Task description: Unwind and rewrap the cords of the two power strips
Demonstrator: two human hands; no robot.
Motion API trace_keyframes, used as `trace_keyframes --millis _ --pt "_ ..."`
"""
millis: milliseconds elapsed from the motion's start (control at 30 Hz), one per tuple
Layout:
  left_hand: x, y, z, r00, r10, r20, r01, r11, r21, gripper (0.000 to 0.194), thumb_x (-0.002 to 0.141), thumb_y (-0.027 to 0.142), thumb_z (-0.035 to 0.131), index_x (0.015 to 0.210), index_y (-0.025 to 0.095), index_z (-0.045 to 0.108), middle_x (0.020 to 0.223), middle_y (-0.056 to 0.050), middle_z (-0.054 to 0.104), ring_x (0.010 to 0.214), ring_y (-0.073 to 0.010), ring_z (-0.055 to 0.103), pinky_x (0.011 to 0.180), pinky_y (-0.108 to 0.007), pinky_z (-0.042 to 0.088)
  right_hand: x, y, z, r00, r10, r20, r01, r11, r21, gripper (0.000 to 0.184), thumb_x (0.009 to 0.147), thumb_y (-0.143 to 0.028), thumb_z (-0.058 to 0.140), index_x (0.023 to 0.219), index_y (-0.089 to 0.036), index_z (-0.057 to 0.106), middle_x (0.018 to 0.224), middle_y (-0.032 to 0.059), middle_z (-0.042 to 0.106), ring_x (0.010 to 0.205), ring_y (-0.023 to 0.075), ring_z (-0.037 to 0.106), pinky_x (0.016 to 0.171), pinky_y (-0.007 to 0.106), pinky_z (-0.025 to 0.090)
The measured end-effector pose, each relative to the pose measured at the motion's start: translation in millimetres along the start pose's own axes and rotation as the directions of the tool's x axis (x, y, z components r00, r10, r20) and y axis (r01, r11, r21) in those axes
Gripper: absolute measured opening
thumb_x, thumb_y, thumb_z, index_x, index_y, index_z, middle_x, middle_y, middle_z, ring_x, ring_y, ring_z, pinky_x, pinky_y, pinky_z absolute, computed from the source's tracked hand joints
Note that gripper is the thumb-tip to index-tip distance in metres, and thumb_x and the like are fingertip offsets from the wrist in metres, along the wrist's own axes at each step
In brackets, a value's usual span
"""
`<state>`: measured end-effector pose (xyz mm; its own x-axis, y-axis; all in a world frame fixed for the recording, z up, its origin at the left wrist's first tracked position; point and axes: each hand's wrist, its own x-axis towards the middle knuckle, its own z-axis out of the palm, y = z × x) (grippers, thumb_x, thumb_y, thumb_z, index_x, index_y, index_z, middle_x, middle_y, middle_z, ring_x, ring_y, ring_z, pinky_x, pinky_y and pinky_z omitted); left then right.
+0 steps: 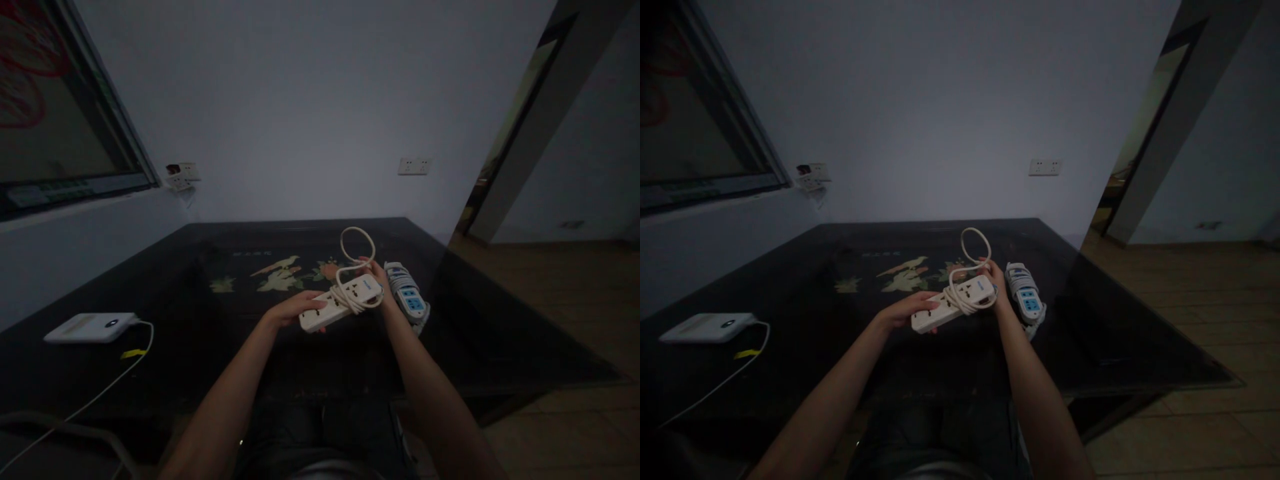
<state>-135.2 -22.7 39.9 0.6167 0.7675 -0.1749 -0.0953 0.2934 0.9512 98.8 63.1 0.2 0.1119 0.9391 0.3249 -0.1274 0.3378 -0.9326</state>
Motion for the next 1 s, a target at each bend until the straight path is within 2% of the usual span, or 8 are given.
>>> trace_keyframes --millis 133,300,400,500,633,733,833,1000 --pt "-3 5 -5.6 1.0 0.009 -0.025 -0.009 1.0 -0.004 0.032 0.075 0.022 0.067 0.105 0.01 0.066 0.077 -0.014 0.07 0.054 -0.0218 0.067 0.047 -0.028 0.053 0 -17 -5 0.996 0.051 -0.069 -0.033 0.972 0.233 0.044 0.069 -0.04 0.064 0.108 -0.022 0.059 0.069 -0.0017 0.065 0.063 0.0149 0.06 0.061 0.028 0.049" --pt "5 5 -22.3 0.962 0.029 -0.273 -0.06 0.992 -0.107 0.03 0.08 0.021 0.064 0.105 0.006 0.063 0.073 -0.016 0.07 0.054 -0.0241 0.068 0.044 -0.027 0.052 0 -28 -12 0.987 0.049 -0.156 0.014 0.925 0.38 0.041 0.068 -0.035 0.066 0.108 -0.024 0.058 0.07 -0.0037 0.063 0.063 0.0113 0.061 0.058 0.023 0.045" --pt "12 4 -30.1 0.906 0.118 -0.406 -0.185 0.974 -0.129 0.034 0.081 0.024 0.063 0.111 0.008 0.06 0.078 -0.014 0.071 0.057 -0.0221 0.068 0.047 -0.027 0.054 2 -24 -16 0.966 0.054 -0.254 0.021 0.958 0.285 0.043 0.067 -0.039 0.065 0.106 -0.022 0.058 0.066 -0.0046 0.059 0.055 0.0103 0.057 0.051 0.021 0.042" --pt "14 7 -32.8 0.838 0.194 -0.509 -0.31 0.938 -0.153 0.04 0.084 0.027 0.06 0.119 0.009 0.055 0.08 -0.013 0.071 0.059 -0.0195 0.068 0.051 -0.026 0.055 5 -15 -19 0.941 0.034 -0.337 -0.015 0.998 0.061 0.048 0.066 -0.046 0.063 0.104 -0.018 0.058 0.061 -0.0048 0.055 0.049 0.0104 0.052 0.046 0.022 0.04" --pt "11 14 -31.8 0.781 0.262 -0.567 -0.421 0.891 -0.168 0.04 0.086 0.031 0.056 0.119 0.008 0.053 0.081 -0.012 0.071 0.062 -0.0188 0.068 0.054 -0.025 0.056 6 -5 -22 0.954 -0.041 -0.298 -0.045 0.96 -0.278 0.047 0.07 -0.05 0.056 0.103 -0.016 0.061 0.057 -0.0039 0.052 0.046 0.0114 0.048 0.045 0.023 0.038" --pt "8 15 -30.9 0.794 0.289 -0.535 -0.424 0.893 -0.148 0.04 0.085 0.032 0.056 0.118 0.009 0.054 0.081 -0.012 0.071 0.06 -0.0181 0.068 0.052 -0.024 0.055 4 0 -20 0.969 -0.044 -0.243 -0.052 0.926 -0.375 0.037 0.069 -0.044 0.059 0.093 -0.018 0.066 0.057 -0.0023 0.054 0.049 0.0137 0.05 0.049 0.025 0.039" --pt "6 13 -28.9 0.851 0.291 -0.436 -0.372 0.921 -0.112 0.042 0.082 0.032 0.06 0.117 0.011 0.054 0.083 -0.011 0.07 0.058 -0.0181 0.067 0.048 -0.024 0.053 1 4 -16 0.981 -0.037 -0.191 -0.051 0.898 -0.437 0.023 0.065 -0.037 0.064 0.081 -0.021 0.069 0.061 0.0 0.061 0.059 0.0169 0.056 0.058 0.027 0.042" --pt "-3 7 -19.2 0.981 0.166 -0.105 -0.171 0.984 -0.042 0.043 0.071 0.028 0.071 0.108 0.011 0.061 0.083 -0.01 0.07 0.059 -0.0169 0.065 0.054 -0.028 0.055 -2 6 -13 0.998 -0.032 -0.063 0.003 0.909 -0.417 0.015 0.06 -0.031 0.07 0.072 -0.022 0.068 0.065 0.0022 0.065 0.066 0.019 0.059 0.061 0.028 0.043"
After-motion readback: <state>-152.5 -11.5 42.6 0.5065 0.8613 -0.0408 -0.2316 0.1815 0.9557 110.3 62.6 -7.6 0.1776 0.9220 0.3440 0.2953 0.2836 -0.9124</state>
